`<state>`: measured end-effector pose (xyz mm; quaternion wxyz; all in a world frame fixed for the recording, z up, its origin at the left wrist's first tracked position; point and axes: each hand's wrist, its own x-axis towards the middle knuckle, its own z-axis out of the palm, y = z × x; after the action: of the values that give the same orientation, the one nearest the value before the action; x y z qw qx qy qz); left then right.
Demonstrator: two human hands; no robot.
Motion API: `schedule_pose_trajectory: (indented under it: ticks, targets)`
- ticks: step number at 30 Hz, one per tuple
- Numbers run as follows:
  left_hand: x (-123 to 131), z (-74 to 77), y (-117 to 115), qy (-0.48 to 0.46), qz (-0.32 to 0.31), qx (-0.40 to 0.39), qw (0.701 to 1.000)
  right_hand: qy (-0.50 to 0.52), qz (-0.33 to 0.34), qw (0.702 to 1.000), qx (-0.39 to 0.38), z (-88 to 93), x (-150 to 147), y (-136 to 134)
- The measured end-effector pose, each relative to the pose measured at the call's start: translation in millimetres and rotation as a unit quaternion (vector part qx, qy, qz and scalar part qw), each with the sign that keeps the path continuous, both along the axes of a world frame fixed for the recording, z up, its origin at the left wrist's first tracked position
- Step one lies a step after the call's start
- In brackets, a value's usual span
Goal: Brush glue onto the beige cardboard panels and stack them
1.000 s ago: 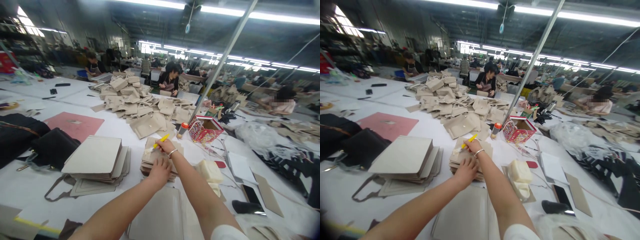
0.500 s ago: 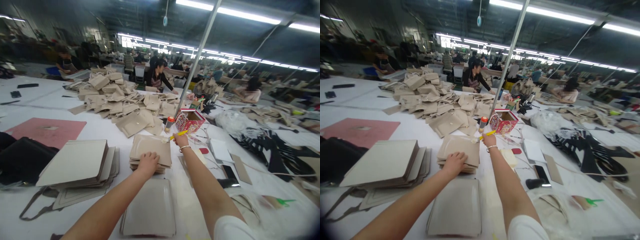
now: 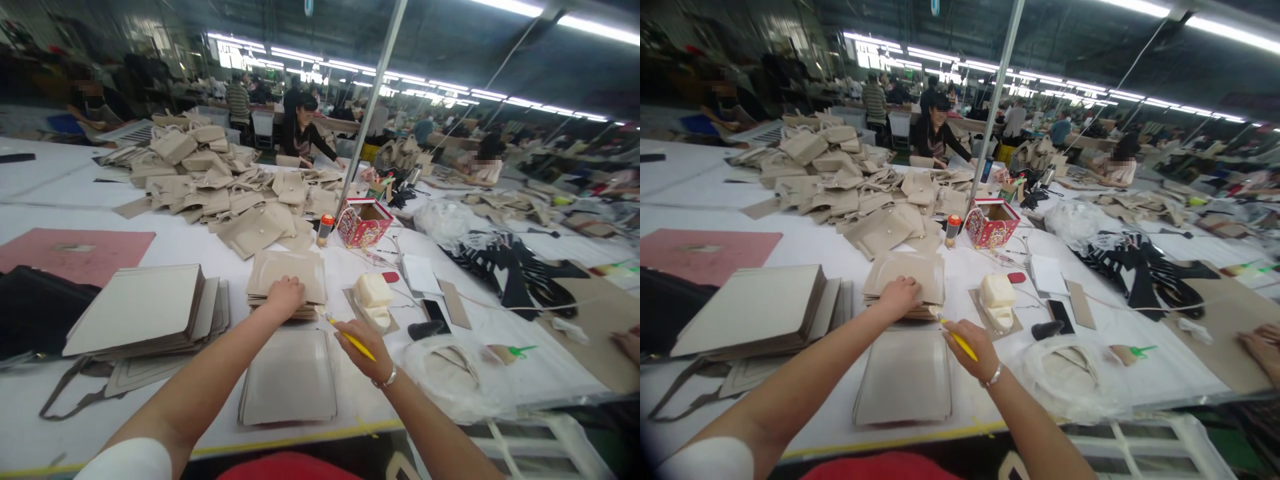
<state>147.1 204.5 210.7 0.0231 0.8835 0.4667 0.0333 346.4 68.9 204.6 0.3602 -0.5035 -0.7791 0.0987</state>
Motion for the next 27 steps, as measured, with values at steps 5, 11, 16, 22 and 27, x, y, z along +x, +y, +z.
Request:
schedule_pose_trajectory:
  ticks: [5,11,16,22,27]
  targets:
    - [-3.7,14.7,11.4,0.039,-0.056,-0.028,0.997,0.292,-0.216,0.931,0.028,15.9,8.9,-26.3]
    - [-30.0,46.0,-16.2,-0.113,-0.023,0.165,0.979,0.416,-0.21,0.884,-0.024,14.8,-5.1,-24.8]
    - [-48.4,69.3,-76.7,-0.467,0.15,0.149,0.859,0.441,-0.136,0.884,-0.079,5.6,-42.7,-12.5]
    - [-39.2,18.3,-139.7,-0.665,0.224,-0.21,0.68,0.391,-0.199,0.894,-0.096,-19.7,-45.6,-14.0]
    - [-39.0,-41.0,-176.5,-0.723,0.259,-0.346,0.539,0.266,-0.288,0.912,-0.122,-57.8,-27.7,-36.6]
